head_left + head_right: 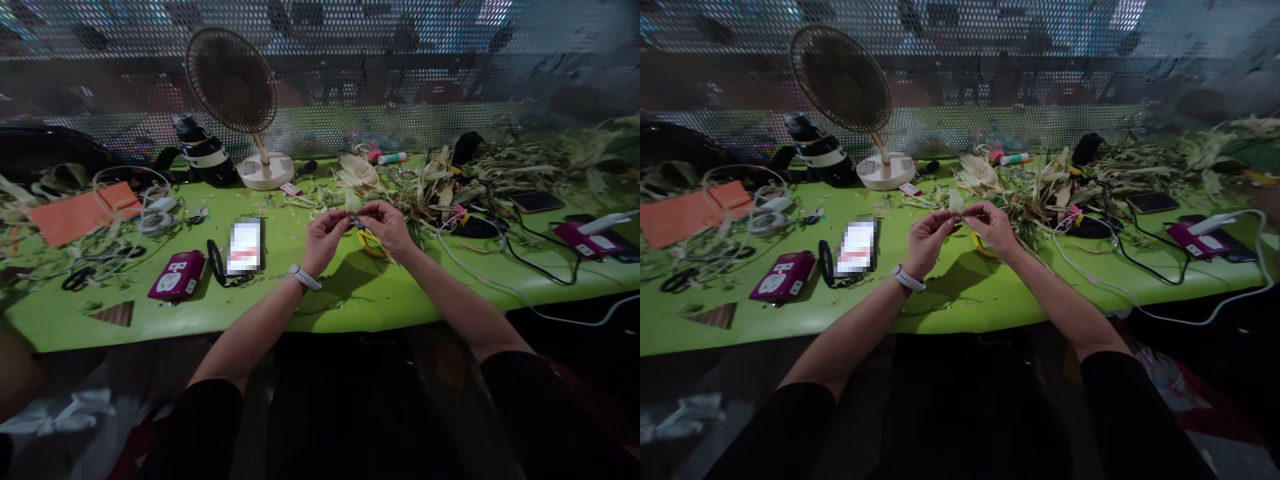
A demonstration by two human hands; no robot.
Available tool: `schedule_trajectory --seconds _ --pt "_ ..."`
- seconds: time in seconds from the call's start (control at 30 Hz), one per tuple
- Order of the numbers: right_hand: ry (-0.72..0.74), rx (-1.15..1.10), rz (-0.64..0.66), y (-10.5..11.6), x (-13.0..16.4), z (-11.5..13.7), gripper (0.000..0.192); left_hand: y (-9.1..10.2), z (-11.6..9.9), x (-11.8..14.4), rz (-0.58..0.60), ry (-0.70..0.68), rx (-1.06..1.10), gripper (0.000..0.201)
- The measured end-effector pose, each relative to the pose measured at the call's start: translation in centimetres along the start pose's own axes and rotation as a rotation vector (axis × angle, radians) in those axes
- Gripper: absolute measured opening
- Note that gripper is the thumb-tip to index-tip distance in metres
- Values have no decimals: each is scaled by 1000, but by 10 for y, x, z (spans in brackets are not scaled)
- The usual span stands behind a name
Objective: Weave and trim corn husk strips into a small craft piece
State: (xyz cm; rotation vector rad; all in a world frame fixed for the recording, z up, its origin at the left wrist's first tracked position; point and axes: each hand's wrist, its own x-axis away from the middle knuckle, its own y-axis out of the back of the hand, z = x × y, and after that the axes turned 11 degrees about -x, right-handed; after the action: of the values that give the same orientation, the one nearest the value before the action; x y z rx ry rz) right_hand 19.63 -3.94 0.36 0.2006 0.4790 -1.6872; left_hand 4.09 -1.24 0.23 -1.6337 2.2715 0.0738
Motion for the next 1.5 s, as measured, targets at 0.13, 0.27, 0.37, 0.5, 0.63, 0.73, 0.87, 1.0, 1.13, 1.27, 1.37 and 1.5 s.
schedule_trajectory --seconds 0.13,0.27,0.37,0.5,0.63,0.73,0.87,1.0,1.13,1.27,1.37,1.5 --pt "41 57 11 1 -1 -3 28 0 -1 0 -3 47 31 34" --pt "314 356 42 1 1 0 21 1 -3 -1 -8 144 87 31" --pt "559 638 135 4 3 4 11 1 -6 -3 -26 221 148 25" --pt "689 769 179 8 1 3 12 1 -9 -3 -29 297 201 21" --pt "658 736 147 9 -1 0 11 2 -9 -2 -1 314 218 22" --pt "584 687 134 8 -1 1 12 1 -8 -3 12 314 212 23" --pt "494 613 129 7 0 3 11 2 -5 -4 36 295 209 23" --pt "441 546 123 8 -1 4 15 3 -4 -4 44 290 192 21" --pt "448 532 119 8 -2 6 18 3 -2 -4 41 299 206 21" --pt "467 508 108 6 -2 7 18 3 -2 -3 53 282 228 22" --pt "456 489 82 5 -1 6 20 2 -4 -2 71 284 232 23" --pt "424 479 44 2 2 6 23 2 -7 0 71 277 187 24"
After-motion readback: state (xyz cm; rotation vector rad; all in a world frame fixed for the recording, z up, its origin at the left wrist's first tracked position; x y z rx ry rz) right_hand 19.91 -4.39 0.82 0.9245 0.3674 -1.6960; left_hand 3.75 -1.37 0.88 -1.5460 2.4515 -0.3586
